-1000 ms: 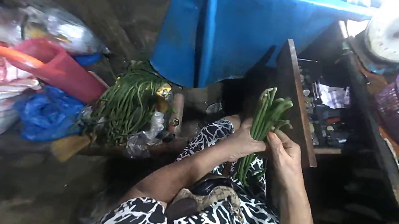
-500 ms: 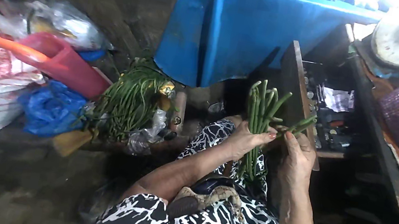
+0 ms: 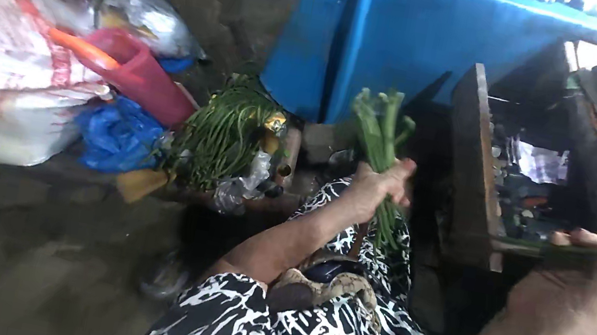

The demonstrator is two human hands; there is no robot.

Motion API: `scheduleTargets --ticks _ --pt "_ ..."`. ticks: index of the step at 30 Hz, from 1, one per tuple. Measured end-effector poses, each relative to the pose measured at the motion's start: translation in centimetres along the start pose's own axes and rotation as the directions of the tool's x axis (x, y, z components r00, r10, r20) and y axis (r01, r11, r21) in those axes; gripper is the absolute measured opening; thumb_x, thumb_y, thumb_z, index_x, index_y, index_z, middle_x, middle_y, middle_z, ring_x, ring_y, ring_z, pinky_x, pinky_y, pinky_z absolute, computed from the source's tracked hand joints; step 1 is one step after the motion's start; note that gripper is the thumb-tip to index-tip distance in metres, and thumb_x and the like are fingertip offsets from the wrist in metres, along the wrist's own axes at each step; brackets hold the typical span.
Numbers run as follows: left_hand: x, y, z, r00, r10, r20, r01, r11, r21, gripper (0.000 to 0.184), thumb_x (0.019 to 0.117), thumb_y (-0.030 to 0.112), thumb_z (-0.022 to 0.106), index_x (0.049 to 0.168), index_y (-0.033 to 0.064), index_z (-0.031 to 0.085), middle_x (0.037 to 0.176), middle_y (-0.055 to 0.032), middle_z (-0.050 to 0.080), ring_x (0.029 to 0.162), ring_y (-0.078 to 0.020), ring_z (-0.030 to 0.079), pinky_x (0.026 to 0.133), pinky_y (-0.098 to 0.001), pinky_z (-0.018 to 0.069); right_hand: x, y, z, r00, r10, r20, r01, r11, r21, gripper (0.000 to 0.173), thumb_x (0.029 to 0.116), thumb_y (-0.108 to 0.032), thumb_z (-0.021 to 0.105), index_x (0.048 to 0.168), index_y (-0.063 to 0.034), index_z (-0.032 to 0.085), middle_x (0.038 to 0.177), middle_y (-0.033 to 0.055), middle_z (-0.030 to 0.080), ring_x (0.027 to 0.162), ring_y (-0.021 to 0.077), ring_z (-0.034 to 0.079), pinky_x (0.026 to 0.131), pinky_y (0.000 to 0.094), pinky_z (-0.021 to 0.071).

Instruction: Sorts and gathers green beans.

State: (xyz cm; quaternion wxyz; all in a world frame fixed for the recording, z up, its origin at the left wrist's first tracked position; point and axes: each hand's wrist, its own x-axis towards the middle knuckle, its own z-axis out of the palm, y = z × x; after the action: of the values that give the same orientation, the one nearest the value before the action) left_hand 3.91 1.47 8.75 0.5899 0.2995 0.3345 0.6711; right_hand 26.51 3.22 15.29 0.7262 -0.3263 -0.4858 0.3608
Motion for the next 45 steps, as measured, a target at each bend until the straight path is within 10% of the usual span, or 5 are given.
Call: scheduleTargets --ticks 6,15,30,41,45 --pt "-2.1 1.5 3.7 0.955 -0.27 0.126 0.124 0.746 0.654 0.045 0.0829 0.007 0.075 0.123 -0.0051 0.06 0.105 -0.0146 0.068 0.092 -0.0155 0.067 0.083 -0.0354 0.0563 -5.5 3.5 4.2 0.869 0.117 0.481 0.014 0.966 -0.26 0.021 0.1023 -0.008 0.054 0.112 0.004 0.068 0.121 0.0021 0.067 0.113 0.0038 0.063 0.098 0.0219 0.0539" --pt "1.1 5.9 -2.1 0.957 0.273 -0.102 -0.283 0.954 -0.103 0.014 0.1014 0.011 0.048 0.097 0.0123 0.061 0.056 0.011 0.049 0.05 -0.0016 0.048 0.054 -0.0207 0.0452 -2.4 2.6 0.2 0.84 0.063 0.54 0.321 0.743 -0.587 0.043 0.1031 -0.023 0.056 0.133 0.0079 0.062 0.153 0.0337 0.041 0.145 0.033 0.042 0.118 0.0338 0.0388" --pt "-3.2 12.1 -24.0 0.339 0.429 -0.837 -0.512 0.831 0.219 0.037 0.1139 0.034 0.023 0.097 0.0087 0.044 0.065 -0.0005 0.043 0.053 -0.0114 0.049 0.055 -0.0294 0.0525 -3.3 6.8 -4.2 0.918 0.22 0.33 0.305 0.142 -0.942 0.056 0.0986 -0.046 0.058 0.147 -0.0188 0.057 0.159 0.0247 0.039 0.15 0.0523 0.026 0.116 0.0769 0.0165" --pt "-0.9 6.1 0.4 0.971 0.227 0.076 -0.192 0.549 0.814 0.053 0.0865 0.027 0.074 0.123 -0.0058 0.053 0.09 -0.001 0.065 0.076 -0.0041 0.065 0.072 -0.0275 0.0583 -3.7 2.1 -1.7 0.885 0.235 0.403 0.08 0.774 -0.628 0.101 0.0886 -0.067 0.064 0.16 -0.0044 0.031 0.166 0.0187 0.028 0.155 0.0317 0.026 0.125 0.0558 0.0233" --pt "-1.2 0.2 6.8 0.845 -0.282 0.455 -0.302 0.451 0.84 0.036 0.0839 0.017 0.08 0.114 0.0017 0.07 0.103 -0.0056 0.073 0.098 -0.0077 0.069 0.091 -0.0312 0.0571 -2.9 0.3 1.3 0.93 0.174 0.323 -0.121 0.977 -0.177 0.119 0.0808 -0.029 0.086 0.165 -0.0111 0.003 0.161 0.0139 0.038 0.123 0.0172 0.064 0.099 0.0345 0.0584"
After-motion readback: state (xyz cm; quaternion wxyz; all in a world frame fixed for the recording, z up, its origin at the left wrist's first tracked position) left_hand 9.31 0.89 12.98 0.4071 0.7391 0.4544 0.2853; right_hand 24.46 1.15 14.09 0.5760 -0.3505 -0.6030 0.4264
